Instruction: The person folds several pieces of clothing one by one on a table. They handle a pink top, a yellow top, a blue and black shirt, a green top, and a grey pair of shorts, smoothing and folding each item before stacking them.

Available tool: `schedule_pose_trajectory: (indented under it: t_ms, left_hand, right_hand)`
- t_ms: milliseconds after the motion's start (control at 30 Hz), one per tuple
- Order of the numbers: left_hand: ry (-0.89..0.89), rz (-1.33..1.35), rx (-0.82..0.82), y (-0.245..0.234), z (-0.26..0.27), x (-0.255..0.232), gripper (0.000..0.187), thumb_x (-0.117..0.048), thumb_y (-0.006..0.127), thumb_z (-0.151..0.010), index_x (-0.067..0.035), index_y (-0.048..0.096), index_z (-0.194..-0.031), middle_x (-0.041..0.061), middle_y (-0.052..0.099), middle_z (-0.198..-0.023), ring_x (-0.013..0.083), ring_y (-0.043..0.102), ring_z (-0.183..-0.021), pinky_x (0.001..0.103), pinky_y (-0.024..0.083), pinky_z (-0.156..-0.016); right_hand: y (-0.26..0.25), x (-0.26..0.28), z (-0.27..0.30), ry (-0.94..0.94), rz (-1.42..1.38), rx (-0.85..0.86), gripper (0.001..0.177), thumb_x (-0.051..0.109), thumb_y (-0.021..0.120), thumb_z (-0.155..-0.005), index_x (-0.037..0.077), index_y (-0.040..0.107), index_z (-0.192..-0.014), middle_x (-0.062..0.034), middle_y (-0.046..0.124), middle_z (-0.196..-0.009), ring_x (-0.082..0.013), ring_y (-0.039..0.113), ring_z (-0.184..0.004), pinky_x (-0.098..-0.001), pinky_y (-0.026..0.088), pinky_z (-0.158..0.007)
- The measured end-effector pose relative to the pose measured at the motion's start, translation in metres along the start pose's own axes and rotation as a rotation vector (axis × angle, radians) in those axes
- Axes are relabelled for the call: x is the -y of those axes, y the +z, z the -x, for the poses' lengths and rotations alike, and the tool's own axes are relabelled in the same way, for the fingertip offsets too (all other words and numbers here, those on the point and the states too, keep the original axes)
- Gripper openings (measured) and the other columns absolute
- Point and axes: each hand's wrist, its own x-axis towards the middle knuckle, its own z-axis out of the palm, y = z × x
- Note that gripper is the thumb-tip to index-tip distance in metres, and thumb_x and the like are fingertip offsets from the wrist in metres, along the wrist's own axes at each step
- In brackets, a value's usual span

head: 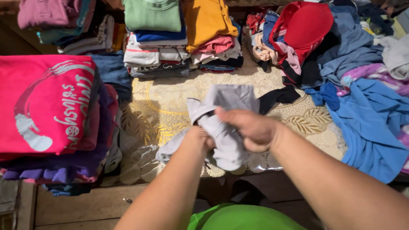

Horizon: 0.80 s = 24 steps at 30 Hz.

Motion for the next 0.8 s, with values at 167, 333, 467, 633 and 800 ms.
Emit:
schedule_pose_trajectory:
  t_ms: [167, 333, 467, 633, 800]
  left_hand:
    - [-0.038, -0.028, -0.252, -0.012, -0.044, 0.012, 0.01, -0.012, 0.06, -0.093, -0.007, 0.063, -0.101, 0.009, 0.066, -0.096, 0.0209, 0.065, -0.088, 0.034, 0.054, -0.076]
    - [-0.15, -0.062, -0.409, -0.02, -0.046, 0.025, 0.007, -0.008, 0.06, -0.093, -0.008, 0.062, -0.099, 0.007, 0.066, -0.094, 0.0183, 0.065, -0.087, 0.032, 0.054, -0.077]
    - [-0.003, 0.035, -0.347, 0.002, -0.01, -0.003, 0.008, -0.004, 0.06, -0.093, -0.009, 0.062, -0.098, 0.005, 0.066, -0.092, 0.0162, 0.064, -0.087, 0.03, 0.054, -0.078]
    - [0.044, 0.733, -0.519, -0.026, 0.039, -0.018, 0.012, 0.0, 0.06, -0.092, -0.01, 0.061, -0.096, 0.002, 0.065, -0.091, 0.0135, 0.064, -0.086, 0.028, 0.055, -0.078]
    - [0.004, 1.031, -0.995, -0.119, 0.056, 0.011, 0.03, 0.005, 0.07, -0.082, -0.008, 0.058, -0.107, 0.006, 0.063, -0.097, 0.0204, 0.063, -0.085, 0.034, 0.052, -0.079]
  right_hand:
    - [0.004, -0.02, -0.003, 0.053, 0.08, 0.181, 0.049, 0.042, 0.054, -0.11, -0.005, 0.07, -0.11, -0.0096, 0.075, -0.099, -0.0156, 0.071, -0.085, -0.0318, 0.057, -0.08]
    - [0.01, -0.029, -0.004, 0.045, -0.127, 0.163, 0.046, 0.042, 0.056, -0.111, -0.003, 0.068, -0.117, -0.0097, 0.074, -0.103, -0.0174, 0.07, -0.09, -0.035, 0.056, -0.084]
    - [-0.017, -0.011, -0.016, -0.16, -0.061, -0.288, 0.039, 0.037, 0.054, -0.097, 0.012, 0.06, -0.127, -0.0056, 0.072, -0.118, -0.0205, 0.067, -0.11, -0.0434, 0.053, -0.1]
    - [-0.117, 0.016, 0.012, -0.247, -0.276, -1.124, 0.048, 0.047, 0.045, -0.104, 0.008, 0.058, -0.129, -0.0115, 0.069, -0.128, -0.0292, 0.067, -0.123, -0.0495, 0.051, -0.11]
    - [-0.115, 0.027, 0.042, -0.523, -0.127, -0.663, 0.057, 0.05, 0.033, -0.104, 0.011, 0.059, -0.135, -0.012, 0.066, -0.138, -0.0308, 0.063, -0.129, -0.0512, 0.045, -0.113]
